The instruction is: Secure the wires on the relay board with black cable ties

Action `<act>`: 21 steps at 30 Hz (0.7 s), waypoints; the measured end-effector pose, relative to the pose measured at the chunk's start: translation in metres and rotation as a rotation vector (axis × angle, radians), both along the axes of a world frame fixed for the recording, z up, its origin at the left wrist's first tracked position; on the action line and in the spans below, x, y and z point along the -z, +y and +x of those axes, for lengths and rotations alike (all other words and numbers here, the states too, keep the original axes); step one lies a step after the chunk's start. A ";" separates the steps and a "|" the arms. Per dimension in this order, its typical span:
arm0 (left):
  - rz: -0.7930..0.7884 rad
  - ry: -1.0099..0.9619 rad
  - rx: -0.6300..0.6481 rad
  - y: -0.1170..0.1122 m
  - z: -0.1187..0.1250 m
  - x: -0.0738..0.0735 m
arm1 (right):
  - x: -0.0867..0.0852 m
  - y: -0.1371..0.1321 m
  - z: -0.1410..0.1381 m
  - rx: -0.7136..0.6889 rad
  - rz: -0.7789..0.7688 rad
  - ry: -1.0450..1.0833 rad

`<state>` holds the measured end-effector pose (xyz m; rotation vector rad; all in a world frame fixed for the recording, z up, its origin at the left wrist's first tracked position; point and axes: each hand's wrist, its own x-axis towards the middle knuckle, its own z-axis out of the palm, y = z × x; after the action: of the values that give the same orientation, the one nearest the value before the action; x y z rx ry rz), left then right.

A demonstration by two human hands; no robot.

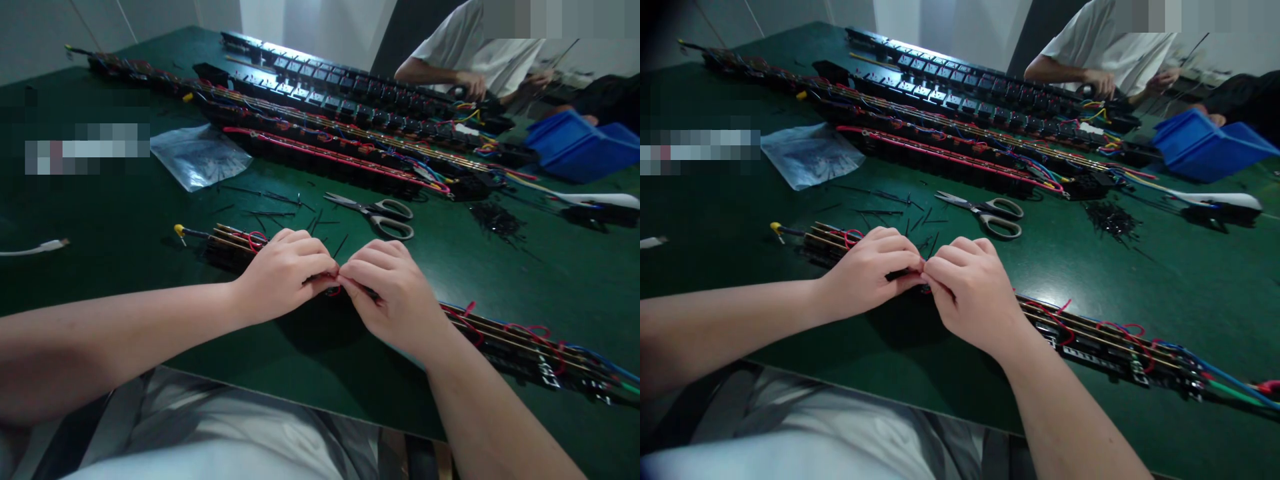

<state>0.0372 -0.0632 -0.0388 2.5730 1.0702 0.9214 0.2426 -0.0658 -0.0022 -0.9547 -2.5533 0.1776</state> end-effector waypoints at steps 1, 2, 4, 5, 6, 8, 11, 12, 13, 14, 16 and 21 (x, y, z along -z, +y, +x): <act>0.000 -0.003 0.000 0.000 0.000 0.000 | 0.001 -0.001 -0.001 0.010 0.006 0.020; 0.000 -0.004 0.000 0.000 -0.001 0.000 | 0.001 -0.001 -0.002 0.020 0.009 0.037; 0.003 0.001 -0.001 0.001 -0.001 0.000 | 0.002 -0.002 -0.003 0.037 0.013 0.071; 0.006 0.007 -0.002 0.001 -0.001 0.001 | 0.002 -0.002 -0.003 0.044 0.012 0.087; 0.010 0.016 -0.004 0.001 -0.001 0.001 | 0.001 -0.003 -0.003 0.050 0.011 0.104; 0.022 0.037 -0.009 0.002 -0.001 0.003 | -0.001 -0.004 -0.002 0.060 0.011 0.138; 0.041 0.062 -0.014 0.002 -0.001 0.005 | -0.004 -0.004 0.001 0.060 0.010 0.173; 0.046 0.067 -0.015 0.002 -0.001 0.006 | -0.004 -0.004 0.001 0.055 0.008 0.179; 0.051 0.069 -0.015 0.002 -0.001 0.006 | -0.005 -0.004 0.002 0.047 0.007 0.182; 0.057 0.071 -0.014 0.002 -0.001 0.006 | -0.005 -0.004 0.002 0.037 0.004 0.183; 0.074 0.074 -0.013 0.001 0.000 0.007 | -0.005 -0.003 0.003 0.006 -0.001 0.175; 0.169 0.075 -0.009 0.000 0.002 0.011 | -0.005 0.003 0.006 -0.052 -0.011 0.114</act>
<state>0.0396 -0.0634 -0.0502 2.7620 1.0673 0.9633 0.2482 -0.0630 0.0032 -0.8581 -2.4766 0.2540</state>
